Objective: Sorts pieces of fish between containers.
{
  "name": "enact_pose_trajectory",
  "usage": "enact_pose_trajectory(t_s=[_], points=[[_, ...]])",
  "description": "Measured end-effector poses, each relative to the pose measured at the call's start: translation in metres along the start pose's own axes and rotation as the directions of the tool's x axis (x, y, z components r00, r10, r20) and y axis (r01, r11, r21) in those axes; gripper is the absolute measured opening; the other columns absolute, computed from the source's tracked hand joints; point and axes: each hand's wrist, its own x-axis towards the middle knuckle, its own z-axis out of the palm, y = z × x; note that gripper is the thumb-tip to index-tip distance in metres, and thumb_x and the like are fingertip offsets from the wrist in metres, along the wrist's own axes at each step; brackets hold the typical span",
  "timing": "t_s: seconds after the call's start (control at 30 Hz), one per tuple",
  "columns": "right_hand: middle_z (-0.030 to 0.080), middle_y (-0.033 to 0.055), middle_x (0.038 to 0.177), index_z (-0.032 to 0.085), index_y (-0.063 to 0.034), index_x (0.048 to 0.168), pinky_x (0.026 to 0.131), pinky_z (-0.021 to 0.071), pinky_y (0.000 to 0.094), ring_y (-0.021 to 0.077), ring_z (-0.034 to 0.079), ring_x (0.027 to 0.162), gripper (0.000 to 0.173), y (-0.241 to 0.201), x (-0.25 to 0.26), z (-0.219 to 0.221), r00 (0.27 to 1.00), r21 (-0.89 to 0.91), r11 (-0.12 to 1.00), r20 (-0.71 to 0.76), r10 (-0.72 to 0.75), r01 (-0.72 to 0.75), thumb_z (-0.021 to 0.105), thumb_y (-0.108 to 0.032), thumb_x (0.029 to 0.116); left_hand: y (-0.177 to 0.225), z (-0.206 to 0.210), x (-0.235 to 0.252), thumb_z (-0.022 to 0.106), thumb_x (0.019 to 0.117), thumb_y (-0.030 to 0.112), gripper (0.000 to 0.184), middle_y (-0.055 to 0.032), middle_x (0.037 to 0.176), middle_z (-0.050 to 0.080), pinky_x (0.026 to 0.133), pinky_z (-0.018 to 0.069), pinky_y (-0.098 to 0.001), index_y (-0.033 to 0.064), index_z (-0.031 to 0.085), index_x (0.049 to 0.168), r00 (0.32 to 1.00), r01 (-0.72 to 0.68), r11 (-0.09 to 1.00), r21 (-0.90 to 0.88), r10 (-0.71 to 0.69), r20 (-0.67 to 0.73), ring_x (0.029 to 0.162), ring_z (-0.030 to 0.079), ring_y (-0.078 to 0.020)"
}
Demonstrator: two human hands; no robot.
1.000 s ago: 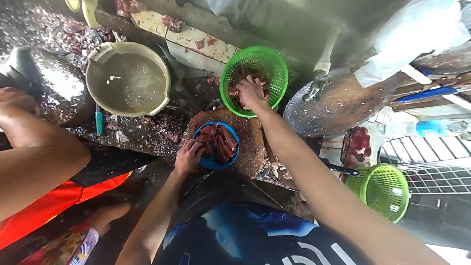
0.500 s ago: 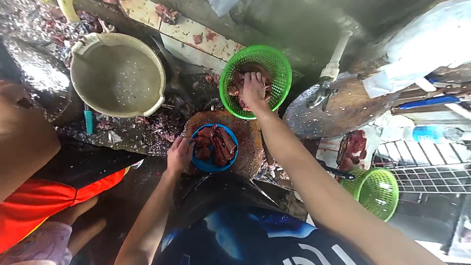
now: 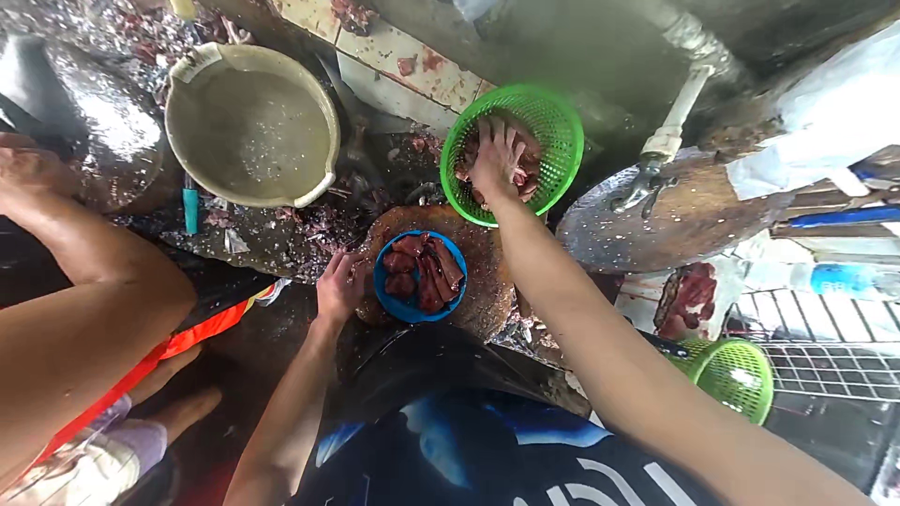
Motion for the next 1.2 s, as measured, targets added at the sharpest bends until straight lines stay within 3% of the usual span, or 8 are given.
enact_pose_trajectory(t_s=[0.17,0.23,0.4,0.53,0.73,0.97,1.07,1.2], points=[[0.049,0.0168,0.151,0.054,-0.0120,0.145,0.111,0.0296,0.0732,0.0440,0.037,0.145,0.074,0.002,0.005,-0.006,0.992,-0.108,0.990,0.101,-0.081,0.092,0.082,-0.025,0.0784,0.001,0.001,0.005,0.067,0.0985,0.017,0.021,-0.0145,0.117,0.070,0.083,0.0606,-0.0492,0.0067,0.070,0.116,1.000,0.006,1.000,0.002,-0.006,-0.023,0.096,0.071,-0.0269],[0.056,0.0185,0.146,0.055,-0.0101,0.145,0.113,0.0257,0.0745,0.0442,0.039,0.145,0.070,0.000,0.003,-0.008,0.979,-0.143,0.980,0.168,-0.115,0.139,0.079,-0.028,0.0817,0.004,0.001,0.005,0.067,0.0986,0.015,0.021,-0.0170,0.120,0.069,0.086,0.0600,-0.0514,0.0049,0.070,0.117,1.000,-0.007,1.000,-0.002,0.007,-0.019,0.100,0.072,-0.0298],[0.067,0.0231,0.129,0.053,-0.0112,0.147,0.113,0.0235,0.0762,0.0477,0.045,0.140,0.065,-0.008,-0.007,-0.014,0.944,-0.171,0.973,0.317,-0.097,0.157,0.072,-0.022,0.0863,0.004,0.006,0.014,0.065,0.1000,0.017,0.019,-0.0147,0.116,0.070,0.080,0.0607,-0.0486,0.0060,0.070,0.115,0.999,-0.045,0.999,-0.019,0.044,-0.025,0.092,0.072,-0.0275],[0.060,0.0153,0.143,0.053,-0.0179,0.148,0.110,0.0279,0.0772,0.0438,0.042,0.142,0.077,0.006,-0.007,-0.024,0.941,-0.087,0.993,0.334,-0.046,0.079,0.080,-0.034,0.0784,0.003,0.000,0.016,0.066,0.0999,0.017,0.019,-0.0115,0.114,0.069,0.077,0.0605,-0.0463,0.0093,0.070,0.117,0.999,-0.037,0.999,-0.016,0.037,-0.017,0.086,0.070,-0.0233],[0.067,0.0160,0.132,0.063,-0.0225,0.137,0.107,0.0298,0.0782,0.0449,0.050,0.135,0.059,0.027,-0.006,-0.023,0.885,-0.149,0.960,0.439,-0.152,0.239,0.078,-0.041,0.0827,0.004,-0.011,0.016,0.066,0.0994,0.014,0.019,-0.0127,0.115,0.068,0.077,0.0597,-0.0497,0.0096,0.069,0.117,1.000,0.026,1.000,-0.012,-0.026,-0.003,0.087,0.069,-0.0259],[0.066,0.0205,0.130,0.057,-0.0147,0.140,0.107,0.0394,0.0687,0.0409,0.060,0.125,0.046,0.038,-0.011,-0.031,0.902,0.138,0.978,0.383,-0.198,0.157,0.063,-0.037,0.1008,-0.005,-0.008,0.016,0.067,0.0992,0.017,0.018,-0.0102,0.112,0.069,0.074,0.0596,-0.0471,0.0117,0.070,0.116,0.997,0.052,0.998,-0.033,-0.054,-0.060,0.083,0.069,-0.0225],[0.069,0.0157,0.123,0.061,-0.0130,0.134,0.102,0.0506,0.0612,0.0342,0.066,0.117,0.038,0.048,-0.010,-0.033,0.946,0.402,0.910,0.244,-0.215,0.103,0.063,-0.033,0.1020,-0.010,-0.009,0.018,0.066,0.0997,0.019,0.018,-0.0119,0.108,0.069,0.075,0.0590,-0.0482,0.0098,0.070,0.115,0.996,0.045,0.998,-0.047,-0.048,-0.071,0.082,0.068,-0.0242],[0.067,0.0163,0.128,0.055,-0.0088,0.139,0.109,0.0476,0.0572,0.0326,0.063,0.123,0.047,0.045,-0.039,-0.060,0.988,0.423,0.899,0.046,-0.145,0.112,0.060,-0.038,0.1024,-0.004,-0.016,0.018,0.064,0.1007,0.018,0.020,-0.0152,0.106,0.069,0.074,0.0588,-0.0463,0.0056,0.070,0.115,0.994,0.004,0.997,-0.075,-0.012,-0.107,0.080,0.068,-0.0248]])
